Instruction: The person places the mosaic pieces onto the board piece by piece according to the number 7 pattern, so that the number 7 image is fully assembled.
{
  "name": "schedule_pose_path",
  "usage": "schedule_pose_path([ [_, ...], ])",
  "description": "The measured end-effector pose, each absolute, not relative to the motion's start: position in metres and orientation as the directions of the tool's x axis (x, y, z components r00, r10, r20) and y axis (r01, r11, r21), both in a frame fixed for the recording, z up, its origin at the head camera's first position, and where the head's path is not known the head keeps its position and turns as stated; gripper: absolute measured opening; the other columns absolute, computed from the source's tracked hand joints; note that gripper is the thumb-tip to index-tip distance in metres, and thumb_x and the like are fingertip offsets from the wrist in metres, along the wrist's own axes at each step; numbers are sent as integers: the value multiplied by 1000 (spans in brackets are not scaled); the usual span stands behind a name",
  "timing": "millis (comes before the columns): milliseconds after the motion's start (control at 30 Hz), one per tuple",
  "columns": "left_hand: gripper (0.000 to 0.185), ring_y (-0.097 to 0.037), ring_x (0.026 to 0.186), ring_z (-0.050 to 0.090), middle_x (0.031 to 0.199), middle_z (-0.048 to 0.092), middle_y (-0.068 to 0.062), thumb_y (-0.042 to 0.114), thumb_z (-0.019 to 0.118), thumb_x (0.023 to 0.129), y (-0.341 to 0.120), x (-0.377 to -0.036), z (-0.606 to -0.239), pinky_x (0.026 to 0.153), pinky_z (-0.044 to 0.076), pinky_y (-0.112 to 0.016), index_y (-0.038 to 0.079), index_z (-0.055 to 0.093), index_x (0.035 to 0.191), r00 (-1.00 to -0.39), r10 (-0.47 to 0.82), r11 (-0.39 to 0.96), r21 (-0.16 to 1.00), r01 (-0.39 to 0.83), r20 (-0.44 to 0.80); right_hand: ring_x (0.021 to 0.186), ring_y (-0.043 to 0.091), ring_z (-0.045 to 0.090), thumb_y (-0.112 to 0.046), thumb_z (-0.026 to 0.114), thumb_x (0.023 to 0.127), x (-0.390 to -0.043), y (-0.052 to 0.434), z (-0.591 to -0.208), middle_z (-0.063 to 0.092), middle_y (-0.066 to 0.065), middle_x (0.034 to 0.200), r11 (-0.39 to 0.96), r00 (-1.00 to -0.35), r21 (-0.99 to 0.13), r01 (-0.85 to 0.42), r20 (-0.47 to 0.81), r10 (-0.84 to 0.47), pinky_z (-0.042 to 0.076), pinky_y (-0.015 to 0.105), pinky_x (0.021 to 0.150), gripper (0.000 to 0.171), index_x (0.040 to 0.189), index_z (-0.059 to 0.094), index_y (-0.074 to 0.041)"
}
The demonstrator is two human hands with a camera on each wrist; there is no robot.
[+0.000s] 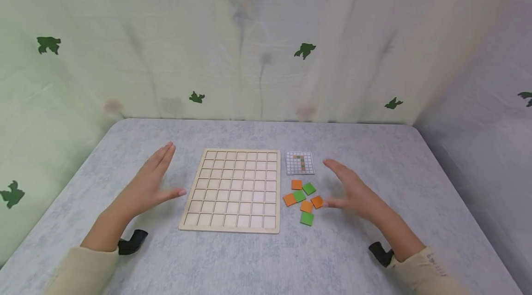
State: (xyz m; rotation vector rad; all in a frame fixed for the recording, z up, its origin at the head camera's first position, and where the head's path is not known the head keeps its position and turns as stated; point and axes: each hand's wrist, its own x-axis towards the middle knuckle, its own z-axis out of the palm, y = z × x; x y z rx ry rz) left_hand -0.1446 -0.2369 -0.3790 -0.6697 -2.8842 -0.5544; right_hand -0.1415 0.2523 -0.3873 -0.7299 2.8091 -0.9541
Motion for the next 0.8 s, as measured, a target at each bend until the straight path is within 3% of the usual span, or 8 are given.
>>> schedule_pose_path([
  [167,108,-30,134,4,150,-1,-5,49,69,73,-225,-141,-395,100,15,-55,17,-4,146,-931,345,755,553,352,122,110,32,45,-20,76,72,-139,247,-407,39,16,133,640,-863,-659,-395,27,-505,40,47,86,78,135,34,-4],
  [367,104,-30,134,6,149,7,-11,36,74,73,-218,-137,-409,102,14,-53,13,4,146,-942,333,661,705,256,29,98,23,51,-21,72,77,-139,244,-421,52,9,119,620,-839,-696,-363,-45,-542,43,39,82,55,124,48,-3],
  [567,96,-35,131,18,147,15,-15,37,73,73,-223,-133,-420,101,20,-49,9,16,145,-931,355,622,765,165,-88,98,18,50,-19,71,78,-138,241,-424,54,1,111,672,-853,-667,-322,-104,-511,43,36,83,40,114,57,-10],
  [800,82,-34,131,17,144,22,-17,30,69,79,-231,-134,-425,101,18,-51,3,25,142,-906,418,614,755,228,-66,81,12,49,-12,70,79,-140,242,-421,54,-3,95,699,-849,-613,-368,-84,-521,45,25,69,25,102,61,-8],
])
